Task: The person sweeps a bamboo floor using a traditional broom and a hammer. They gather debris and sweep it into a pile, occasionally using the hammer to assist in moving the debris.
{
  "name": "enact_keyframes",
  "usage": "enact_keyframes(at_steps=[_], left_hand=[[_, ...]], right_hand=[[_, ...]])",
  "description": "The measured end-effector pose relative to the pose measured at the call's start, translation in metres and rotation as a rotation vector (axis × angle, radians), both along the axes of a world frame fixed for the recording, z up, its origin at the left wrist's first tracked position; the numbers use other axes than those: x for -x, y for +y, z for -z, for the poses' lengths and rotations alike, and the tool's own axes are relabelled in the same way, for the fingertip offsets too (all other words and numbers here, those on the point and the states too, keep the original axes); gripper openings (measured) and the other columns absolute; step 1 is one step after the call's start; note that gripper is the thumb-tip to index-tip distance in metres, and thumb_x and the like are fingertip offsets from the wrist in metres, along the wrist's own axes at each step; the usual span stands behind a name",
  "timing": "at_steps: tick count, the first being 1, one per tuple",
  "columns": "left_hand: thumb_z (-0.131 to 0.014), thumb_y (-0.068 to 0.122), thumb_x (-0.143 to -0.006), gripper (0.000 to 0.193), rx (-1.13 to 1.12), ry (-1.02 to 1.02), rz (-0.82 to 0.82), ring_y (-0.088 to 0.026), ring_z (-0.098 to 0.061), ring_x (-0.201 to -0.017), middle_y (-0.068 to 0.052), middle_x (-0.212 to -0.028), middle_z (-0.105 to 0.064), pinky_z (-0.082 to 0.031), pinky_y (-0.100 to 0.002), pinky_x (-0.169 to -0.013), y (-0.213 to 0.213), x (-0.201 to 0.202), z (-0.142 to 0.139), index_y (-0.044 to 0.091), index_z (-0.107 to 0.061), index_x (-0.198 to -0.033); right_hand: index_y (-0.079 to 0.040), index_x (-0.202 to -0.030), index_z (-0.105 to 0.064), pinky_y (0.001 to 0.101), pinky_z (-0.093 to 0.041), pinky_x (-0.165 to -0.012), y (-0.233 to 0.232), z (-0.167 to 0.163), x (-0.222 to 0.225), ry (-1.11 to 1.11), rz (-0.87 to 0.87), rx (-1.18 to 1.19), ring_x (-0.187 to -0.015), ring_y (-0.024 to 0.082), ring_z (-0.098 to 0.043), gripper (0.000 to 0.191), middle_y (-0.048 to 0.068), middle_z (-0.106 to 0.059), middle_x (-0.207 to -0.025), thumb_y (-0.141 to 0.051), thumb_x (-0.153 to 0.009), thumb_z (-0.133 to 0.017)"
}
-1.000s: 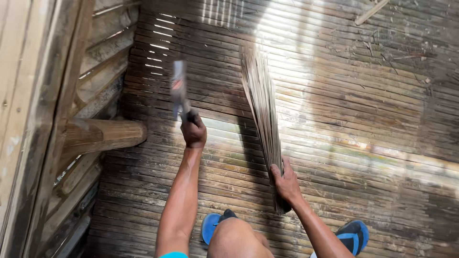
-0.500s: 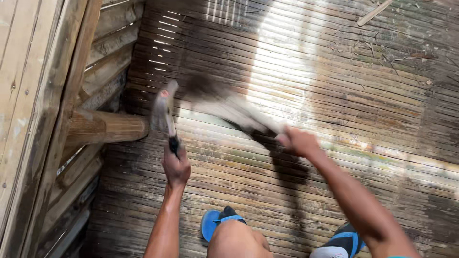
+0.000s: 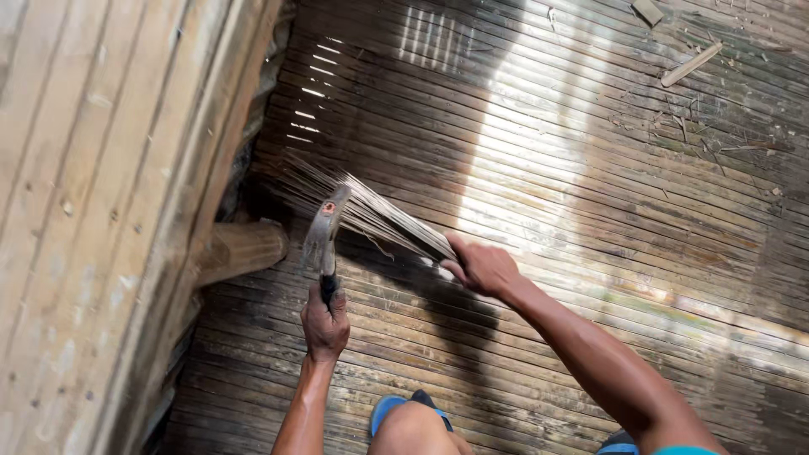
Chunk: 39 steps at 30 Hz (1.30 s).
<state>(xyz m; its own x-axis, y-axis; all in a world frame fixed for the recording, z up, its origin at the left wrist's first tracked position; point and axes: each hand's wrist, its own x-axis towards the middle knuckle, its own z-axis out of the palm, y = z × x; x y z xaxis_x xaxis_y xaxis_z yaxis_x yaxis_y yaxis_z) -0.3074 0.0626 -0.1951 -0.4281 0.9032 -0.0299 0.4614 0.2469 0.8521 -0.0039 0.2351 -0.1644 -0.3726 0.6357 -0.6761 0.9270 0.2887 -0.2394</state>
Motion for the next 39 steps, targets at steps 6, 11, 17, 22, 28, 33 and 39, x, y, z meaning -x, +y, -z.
enact_keyframes(at_steps=[6, 11, 17, 22, 28, 33, 39], left_hand=[[-0.054, 0.037, -0.104, 0.039, -0.004, 0.11, 0.078, -0.05, -0.065, -0.09, -0.024, -0.096, -0.067, -0.052, -0.052, -0.069, -0.041, 0.037, -0.027, 0.002, -0.062, -0.119], [-0.055, 0.038, -0.101, 0.037, 0.205, 0.007, -0.035, -0.046, -0.067, -0.088, -0.022, -0.093, -0.069, -0.052, -0.051, -0.073, -0.058, 0.043, -0.024, 0.005, -0.064, -0.114], [-0.051, 0.038, -0.107, 0.042, -0.061, 0.165, 0.177, -0.048, -0.065, -0.097, -0.027, -0.107, -0.068, -0.053, -0.05, -0.082, -0.033, 0.069, -0.052, 0.004, -0.058, -0.131], [-0.057, 0.041, -0.098, 0.048, 0.263, 0.128, 0.112, -0.049, -0.066, -0.098, -0.026, -0.105, -0.07, -0.052, -0.053, -0.075, -0.03, 0.085, -0.107, 0.006, -0.058, -0.131], [-0.057, 0.038, -0.097, 0.038, 0.35, 0.196, 0.129, -0.048, -0.068, -0.093, -0.025, -0.096, -0.07, -0.053, -0.052, -0.074, 0.0, 0.088, -0.145, 0.008, -0.062, -0.121], [-0.054, 0.038, -0.103, 0.04, 0.201, 0.242, 0.261, -0.046, -0.067, -0.082, -0.023, -0.088, -0.067, -0.051, -0.051, -0.069, 0.063, 0.07, -0.169, 0.004, -0.061, -0.122], [-0.055, 0.031, -0.11, 0.033, -0.211, 0.178, 0.345, -0.021, -0.066, -0.066, -0.011, -0.078, -0.065, -0.051, -0.036, -0.06, 0.155, 0.003, -0.213, 0.001, -0.059, -0.12]], right_hand=[[-0.007, -0.139, -0.056, 0.0519, -0.055, -0.084, 0.095, -0.011, -0.072, 0.077, 0.615, -0.226, -0.095, 0.04, -0.073, 0.072, 0.025, -0.075, -0.106, -0.066, -0.098, -0.047], [-0.007, -0.132, -0.061, 0.0544, -0.055, -0.076, 0.069, -0.036, -0.091, 0.007, 0.441, -0.311, -0.084, 0.04, -0.07, 0.062, 0.023, -0.075, -0.093, -0.06, -0.102, -0.049], [-0.02, -0.141, -0.049, 0.0452, -0.058, -0.057, 0.068, -0.023, 0.031, 0.065, -0.201, -0.02, -0.071, 0.034, -0.07, 0.056, 0.017, -0.067, -0.085, -0.056, -0.098, -0.045], [-0.021, -0.142, -0.055, 0.0581, -0.054, -0.076, 0.186, -0.011, 0.022, 0.041, 0.128, -0.284, -0.09, 0.047, -0.069, 0.058, 0.027, -0.072, -0.095, -0.06, -0.1, -0.047], [-0.009, -0.134, -0.058, 0.0615, -0.053, -0.079, 0.216, -0.037, -0.092, 0.095, 0.273, -0.474, -0.093, 0.051, -0.067, 0.061, 0.028, -0.071, -0.103, -0.06, -0.101, -0.049], [-0.012, -0.133, -0.056, 0.0541, -0.058, -0.076, 0.082, -0.037, -0.15, -0.01, 0.051, -0.398, -0.087, 0.042, -0.073, 0.064, 0.02, -0.073, -0.099, -0.067, -0.102, -0.048], [-0.024, -0.139, -0.055, 0.0536, -0.059, -0.075, 0.019, -0.023, -0.218, -0.166, 0.143, -0.115, -0.088, 0.039, -0.074, 0.067, 0.018, -0.075, -0.101, -0.067, -0.088, -0.052]])
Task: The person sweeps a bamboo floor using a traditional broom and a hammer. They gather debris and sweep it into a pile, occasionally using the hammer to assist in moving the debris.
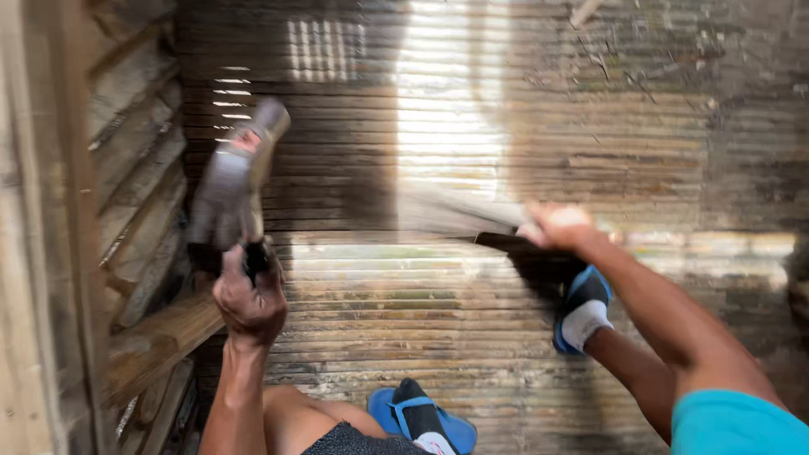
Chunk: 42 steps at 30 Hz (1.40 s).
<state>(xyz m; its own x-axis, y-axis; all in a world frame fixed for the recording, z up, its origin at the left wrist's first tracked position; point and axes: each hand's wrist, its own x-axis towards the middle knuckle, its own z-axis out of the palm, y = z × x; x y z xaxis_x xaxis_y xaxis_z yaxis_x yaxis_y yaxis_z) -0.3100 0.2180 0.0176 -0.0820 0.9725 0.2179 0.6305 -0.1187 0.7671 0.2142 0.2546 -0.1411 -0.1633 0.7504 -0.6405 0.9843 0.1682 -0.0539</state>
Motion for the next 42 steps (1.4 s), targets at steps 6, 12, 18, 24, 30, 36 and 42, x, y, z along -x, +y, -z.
enact_keyframes(at_steps=[6, 12, 18, 24, 30, 36, 42], left_hand=[[-0.061, 0.024, -0.114, 0.034, -0.365, -0.416, 0.107, -0.012, -0.062, -0.069, -0.007, -0.086, -0.063, -0.053, -0.024, -0.062, 0.046, -0.069, -0.042, 0.003, -0.044, -0.133], [-0.057, 0.019, -0.107, 0.011, -0.53, -0.403, 0.095, -0.021, -0.06, -0.083, -0.011, -0.092, -0.061, -0.05, -0.031, -0.072, 0.094, -0.167, 0.06, 0.008, -0.054, -0.107], [-0.058, 0.022, -0.105, 0.026, 0.545, -0.051, 0.028, -0.046, -0.064, -0.088, -0.028, -0.097, -0.069, -0.049, -0.051, -0.074, 0.092, -0.238, 0.184, 0.001, -0.057, -0.12], [-0.053, 0.021, -0.105, 0.023, 0.106, -0.139, 0.098, -0.045, -0.068, -0.082, -0.027, -0.094, -0.069, -0.052, -0.049, -0.069, 0.062, -0.249, 0.199, 0.003, -0.057, -0.118], [-0.058, 0.02, -0.105, 0.02, 0.558, 0.113, 0.115, -0.045, -0.067, -0.078, -0.026, -0.088, -0.068, -0.05, -0.052, -0.068, 0.094, -0.24, 0.208, 0.003, -0.057, -0.116], [-0.064, 0.015, -0.099, 0.026, 0.323, -0.034, -0.061, -0.041, -0.069, -0.077, -0.025, -0.09, -0.071, -0.051, -0.049, -0.063, 0.072, -0.189, 0.169, 0.001, -0.056, -0.119], [-0.063, 0.023, -0.104, 0.029, 0.329, -0.13, -0.23, -0.027, -0.061, -0.069, -0.015, -0.082, -0.066, -0.05, -0.04, -0.065, 0.045, -0.152, 0.152, -0.003, -0.058, -0.118]], right_hand=[[-0.005, -0.14, -0.057, 0.058, -0.051, -0.094, 0.046, -0.06, -0.122, 0.05, 0.6, -0.292, -0.104, 0.05, -0.067, 0.063, 0.032, -0.071, -0.107, -0.057, -0.104, -0.053], [-0.012, -0.142, -0.055, 0.0588, -0.053, -0.079, -0.007, -0.077, -0.153, 0.083, 0.556, -0.336, -0.091, 0.051, -0.069, 0.058, 0.031, -0.071, -0.095, -0.047, -0.096, -0.061], [-0.011, -0.138, -0.055, 0.0568, -0.054, -0.076, -0.094, -0.064, -0.161, 0.116, 0.721, -0.115, -0.087, 0.048, -0.071, 0.057, 0.029, -0.071, -0.087, -0.05, -0.097, -0.059], [-0.013, -0.142, -0.05, 0.0525, -0.055, -0.073, -0.135, -0.078, -0.171, 0.136, 0.843, -0.03, -0.08, 0.039, -0.077, 0.065, 0.021, -0.076, -0.078, -0.054, -0.093, -0.056], [-0.014, -0.143, -0.052, 0.0492, -0.058, -0.079, -0.153, -0.088, -0.185, -0.08, 0.566, 0.058, -0.086, 0.035, -0.076, 0.069, 0.019, -0.077, -0.09, -0.058, -0.09, -0.06], [-0.011, -0.131, -0.054, 0.0497, -0.058, -0.081, -0.161, -0.069, -0.171, 0.252, -0.026, -0.13, -0.101, 0.038, -0.069, 0.066, 0.016, -0.07, -0.117, -0.061, -0.088, -0.059], [-0.018, -0.133, -0.054, 0.0496, -0.057, -0.074, -0.028, -0.039, -0.163, 0.104, -0.068, -0.098, -0.102, 0.035, -0.069, 0.058, 0.014, -0.069, -0.113, -0.056, -0.089, -0.056]])
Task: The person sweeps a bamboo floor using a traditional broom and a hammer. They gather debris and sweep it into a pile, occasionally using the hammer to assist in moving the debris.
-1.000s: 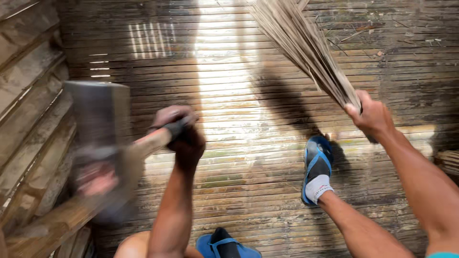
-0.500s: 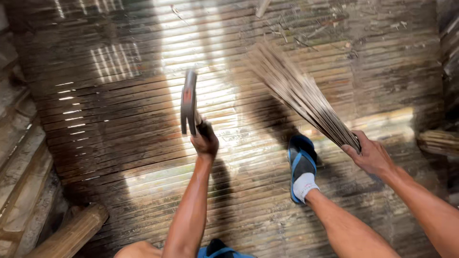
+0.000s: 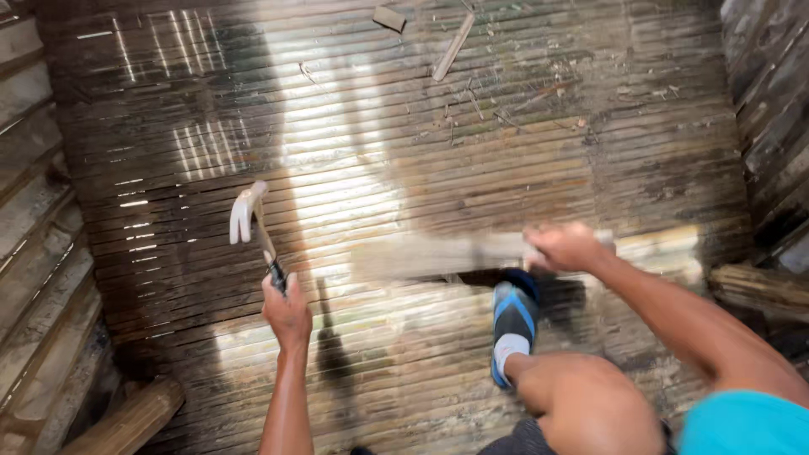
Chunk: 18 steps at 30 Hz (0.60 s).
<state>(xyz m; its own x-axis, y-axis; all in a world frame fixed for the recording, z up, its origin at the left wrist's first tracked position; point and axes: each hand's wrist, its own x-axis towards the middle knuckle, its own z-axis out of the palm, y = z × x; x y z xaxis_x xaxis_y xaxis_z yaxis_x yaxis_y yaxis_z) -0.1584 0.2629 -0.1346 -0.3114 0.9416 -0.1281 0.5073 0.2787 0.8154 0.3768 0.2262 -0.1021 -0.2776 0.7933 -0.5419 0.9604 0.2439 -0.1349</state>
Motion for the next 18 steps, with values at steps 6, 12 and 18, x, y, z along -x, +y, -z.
enact_keyframes(at_steps=[6, 12, 18], left_hand=[[-0.062, 0.028, -0.103, 0.035, 0.003, 0.1, -0.112, -0.029, -0.062, -0.069, -0.016, -0.082, -0.066, -0.05, -0.041, -0.066, -0.034, -0.007, 0.014, -0.003, -0.06, -0.119], [-0.062, 0.027, -0.104, 0.031, -0.087, 0.152, -0.246, -0.031, -0.067, -0.077, -0.017, -0.088, -0.069, -0.052, -0.042, -0.074, -0.039, -0.061, 0.009, -0.002, -0.064, -0.114], [-0.063, 0.03, -0.102, 0.033, 0.073, 0.132, -0.298, -0.037, -0.066, -0.073, -0.019, -0.084, -0.068, -0.051, -0.045, -0.068, -0.014, -0.077, -0.049, 0.001, -0.062, -0.117]], right_hand=[[-0.014, -0.123, -0.058, 0.0584, -0.056, -0.081, 0.174, -0.005, -0.085, -0.149, 0.276, -0.16, -0.093, 0.044, -0.072, 0.059, 0.022, -0.075, -0.099, -0.067, -0.098, -0.049], [-0.016, -0.117, -0.058, 0.0577, -0.055, -0.08, 0.159, 0.026, -0.051, 0.056, -0.034, -0.007, -0.094, 0.044, -0.07, 0.058, 0.019, -0.074, -0.103, -0.067, -0.092, -0.052], [-0.013, -0.122, -0.061, 0.055, -0.056, -0.083, 0.157, 0.056, 0.018, 0.228, -0.187, 0.145, -0.097, 0.043, -0.07, 0.055, 0.019, -0.074, -0.106, -0.061, -0.097, -0.051]])
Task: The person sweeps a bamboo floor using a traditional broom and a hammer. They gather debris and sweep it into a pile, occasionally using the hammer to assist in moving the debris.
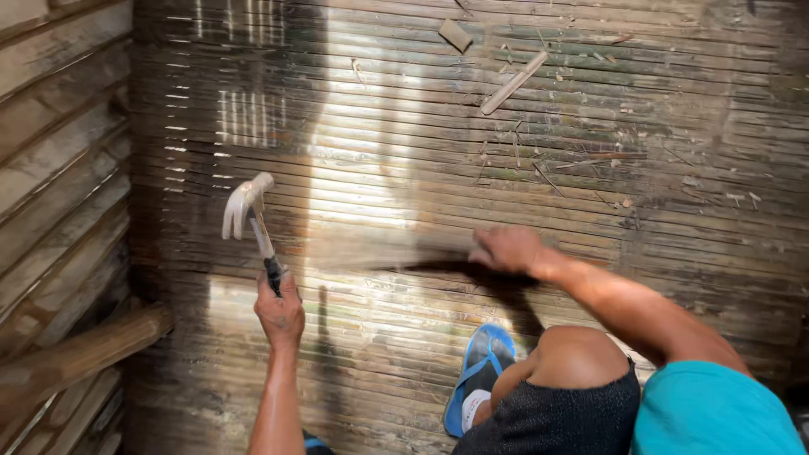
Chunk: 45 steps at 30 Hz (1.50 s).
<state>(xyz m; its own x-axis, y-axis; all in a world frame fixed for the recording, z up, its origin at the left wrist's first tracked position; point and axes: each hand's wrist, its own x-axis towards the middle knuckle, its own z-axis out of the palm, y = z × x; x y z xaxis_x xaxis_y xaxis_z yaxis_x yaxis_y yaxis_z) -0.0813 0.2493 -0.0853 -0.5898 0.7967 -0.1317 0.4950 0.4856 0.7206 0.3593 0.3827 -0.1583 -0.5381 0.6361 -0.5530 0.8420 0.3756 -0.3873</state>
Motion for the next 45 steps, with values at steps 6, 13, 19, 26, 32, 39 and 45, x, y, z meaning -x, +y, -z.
enact_keyframes(at_steps=[6, 13, 19, 26, 32, 39, 45], left_hand=[[-0.063, 0.025, -0.106, 0.025, 0.028, 0.391, 0.192, -0.032, -0.069, -0.08, -0.019, -0.094, -0.07, -0.053, -0.044, -0.071, 0.028, 0.051, -0.126, 0.003, -0.061, -0.12], [-0.059, 0.036, -0.117, 0.038, -0.005, 0.418, 0.233, -0.015, -0.062, -0.064, -0.007, -0.072, -0.062, -0.049, -0.034, -0.064, 0.057, 0.081, -0.252, -0.001, -0.057, -0.108], [-0.061, 0.037, -0.119, 0.037, -0.123, 0.216, 0.273, -0.012, -0.06, -0.064, -0.003, -0.074, -0.06, -0.049, -0.031, -0.064, 0.097, 0.096, -0.214, 0.001, -0.059, -0.114], [-0.065, 0.027, -0.103, 0.027, -0.01, 0.143, 0.257, -0.021, -0.063, -0.067, -0.013, -0.077, -0.063, -0.052, -0.037, -0.065, 0.087, 0.145, -0.105, 0.002, -0.061, -0.113], [-0.065, 0.024, -0.101, 0.03, -0.096, 0.059, 0.165, -0.023, -0.062, -0.072, -0.014, -0.081, -0.065, -0.053, -0.037, -0.068, 0.093, 0.185, -0.04, 0.003, -0.063, -0.122], [-0.063, 0.016, -0.1, 0.026, -0.31, 0.105, 0.217, -0.026, -0.066, -0.066, -0.011, -0.075, -0.063, -0.052, -0.036, -0.066, 0.138, 0.219, -0.028, 0.001, -0.064, -0.121], [-0.058, 0.017, -0.109, 0.016, -0.498, 0.317, 0.477, -0.025, -0.071, -0.075, -0.018, -0.089, -0.069, -0.056, -0.036, -0.066, 0.145, 0.223, -0.063, 0.002, -0.065, -0.11]], right_hand=[[-0.008, -0.133, -0.057, 0.0591, -0.054, -0.087, 0.172, -0.04, -0.054, -0.163, 0.286, -0.224, -0.101, 0.046, -0.069, 0.063, 0.026, -0.074, -0.107, -0.064, -0.106, -0.044], [-0.004, -0.125, -0.054, 0.0555, -0.056, -0.084, 0.135, -0.059, 0.035, 0.087, 0.139, -0.156, -0.097, 0.043, -0.071, 0.061, 0.024, -0.073, -0.107, -0.057, -0.096, -0.055], [-0.003, -0.123, -0.055, 0.0564, -0.054, -0.086, 0.048, -0.011, 0.156, 0.22, -0.011, 0.115, -0.1, 0.046, -0.068, 0.058, 0.026, -0.071, -0.107, -0.056, -0.099, -0.057], [-0.001, -0.125, -0.065, 0.058, -0.051, -0.092, 0.128, -0.008, 0.09, 0.061, 0.675, -0.045, -0.108, 0.051, -0.065, 0.058, 0.031, -0.07, -0.111, -0.053, -0.102, -0.05], [-0.007, -0.13, -0.061, 0.0568, -0.054, -0.083, 0.123, -0.066, 0.064, -0.018, 0.773, -0.162, -0.091, 0.049, -0.07, 0.051, 0.03, -0.072, -0.092, -0.049, -0.102, -0.055], [-0.001, -0.132, -0.05, 0.0585, -0.055, -0.076, 0.015, -0.001, 0.303, 0.185, 0.171, 0.093, -0.085, 0.049, -0.069, 0.064, 0.031, -0.07, -0.096, -0.051, -0.094, -0.06], [-0.004, -0.124, -0.057, 0.0593, -0.055, -0.077, 0.081, 0.014, 0.32, 0.063, 0.364, 0.034, -0.089, 0.048, -0.07, 0.054, 0.027, -0.072, -0.094, -0.052, -0.099, -0.051]])
